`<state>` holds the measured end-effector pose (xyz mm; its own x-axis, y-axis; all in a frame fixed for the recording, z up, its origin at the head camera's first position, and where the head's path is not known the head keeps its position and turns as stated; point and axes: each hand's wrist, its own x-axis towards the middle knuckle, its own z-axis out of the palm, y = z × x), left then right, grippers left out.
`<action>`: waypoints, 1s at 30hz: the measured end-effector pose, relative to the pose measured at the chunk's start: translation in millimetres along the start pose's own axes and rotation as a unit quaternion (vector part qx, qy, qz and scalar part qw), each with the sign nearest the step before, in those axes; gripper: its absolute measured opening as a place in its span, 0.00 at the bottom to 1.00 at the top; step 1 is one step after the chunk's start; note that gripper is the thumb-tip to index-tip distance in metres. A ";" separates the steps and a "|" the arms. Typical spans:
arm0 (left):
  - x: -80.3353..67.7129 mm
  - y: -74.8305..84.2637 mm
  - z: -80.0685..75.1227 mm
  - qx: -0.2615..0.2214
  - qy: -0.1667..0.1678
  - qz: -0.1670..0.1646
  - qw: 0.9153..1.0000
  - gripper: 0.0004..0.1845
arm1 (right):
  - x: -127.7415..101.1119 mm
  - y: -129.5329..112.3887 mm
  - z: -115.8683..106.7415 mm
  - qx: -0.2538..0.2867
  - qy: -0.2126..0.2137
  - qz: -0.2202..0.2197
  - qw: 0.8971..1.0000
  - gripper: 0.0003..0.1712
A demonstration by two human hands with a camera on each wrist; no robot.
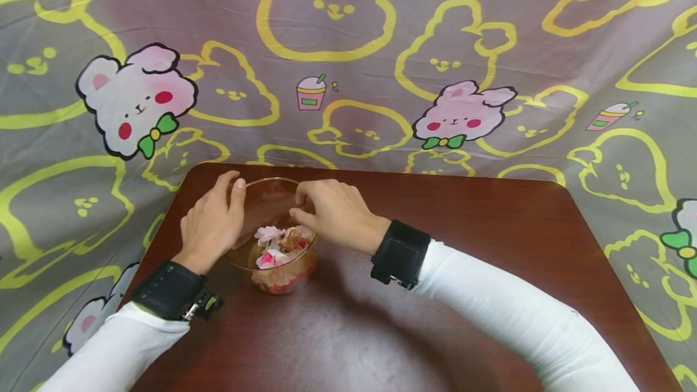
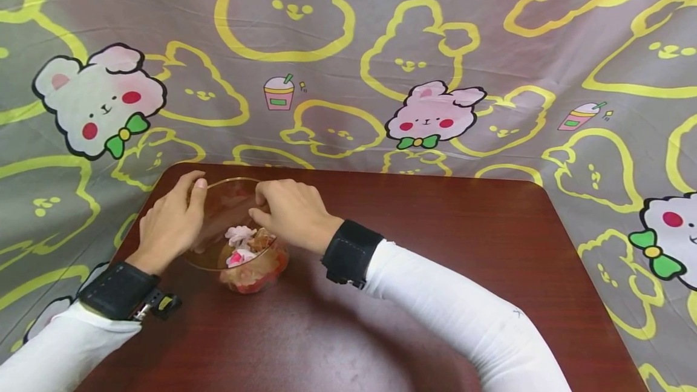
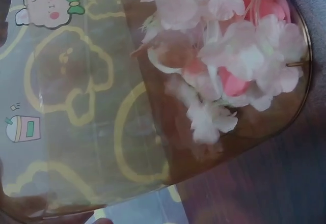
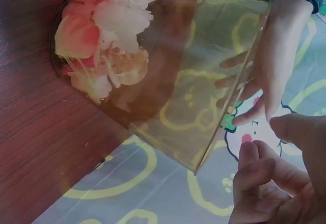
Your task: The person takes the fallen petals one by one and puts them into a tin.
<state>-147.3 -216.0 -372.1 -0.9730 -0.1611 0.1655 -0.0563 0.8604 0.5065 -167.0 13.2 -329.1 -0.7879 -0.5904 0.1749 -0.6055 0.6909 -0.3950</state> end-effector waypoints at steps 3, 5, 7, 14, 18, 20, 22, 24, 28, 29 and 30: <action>1.0 1.8 -5.7 -0.008 0.001 0.010 1.000 0.35 | -2.5 -0.2 -3.4 0.006 0.006 0.002 1.000 0.10; 1.1 4.1 -9.8 -0.014 0.004 0.021 1.000 0.35 | -4.6 0.6 -5.5 0.007 0.012 0.003 1.000 0.10; 0.2 7.0 -13.1 -0.020 0.008 0.035 0.999 0.35 | -7.7 2.3 -7.1 0.008 0.016 0.005 1.000 0.10; -14.4 21.3 -20.2 -0.034 0.032 0.090 0.995 0.32 | -23.3 8.9 -10.0 0.008 0.030 0.010 0.999 0.09; -26.6 30.3 -20.6 -0.038 0.038 0.112 0.992 0.30 | -34.5 12.9 -10.3 0.006 0.036 0.005 0.999 0.10; -32.8 34.1 -20.5 -0.041 0.036 0.122 0.991 0.29 | -41.3 15.1 -10.2 0.005 0.036 0.002 0.999 0.10; -38.9 37.7 -20.2 -0.045 0.034 0.132 0.990 0.28 | -48.5 17.6 -9.4 0.004 0.032 0.001 0.999 0.10; -45.2 41.0 -19.3 -0.049 0.034 0.144 0.988 0.27 | -55.9 20.5 -8.1 0.003 0.027 0.000 1.000 0.10; -57.2 46.2 -16.5 -0.053 0.048 0.180 0.981 0.26 | -70.2 26.4 -4.8 -0.001 0.022 0.002 1.000 0.10; -60.0 47.2 -15.6 -0.054 0.052 0.190 0.979 0.26 | -73.6 27.5 -4.2 -0.002 0.021 0.002 1.000 0.10; -62.8 48.1 -14.8 -0.056 0.055 0.198 0.977 0.26 | -76.9 28.5 -3.6 -0.002 0.022 0.002 1.000 0.10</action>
<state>-85.7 -171.6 -345.6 -0.8830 0.1175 0.4544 0.3506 0.8088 0.4722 -124.1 79.8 -350.6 -0.7946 -0.5688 0.2124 -0.6025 0.6951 -0.3922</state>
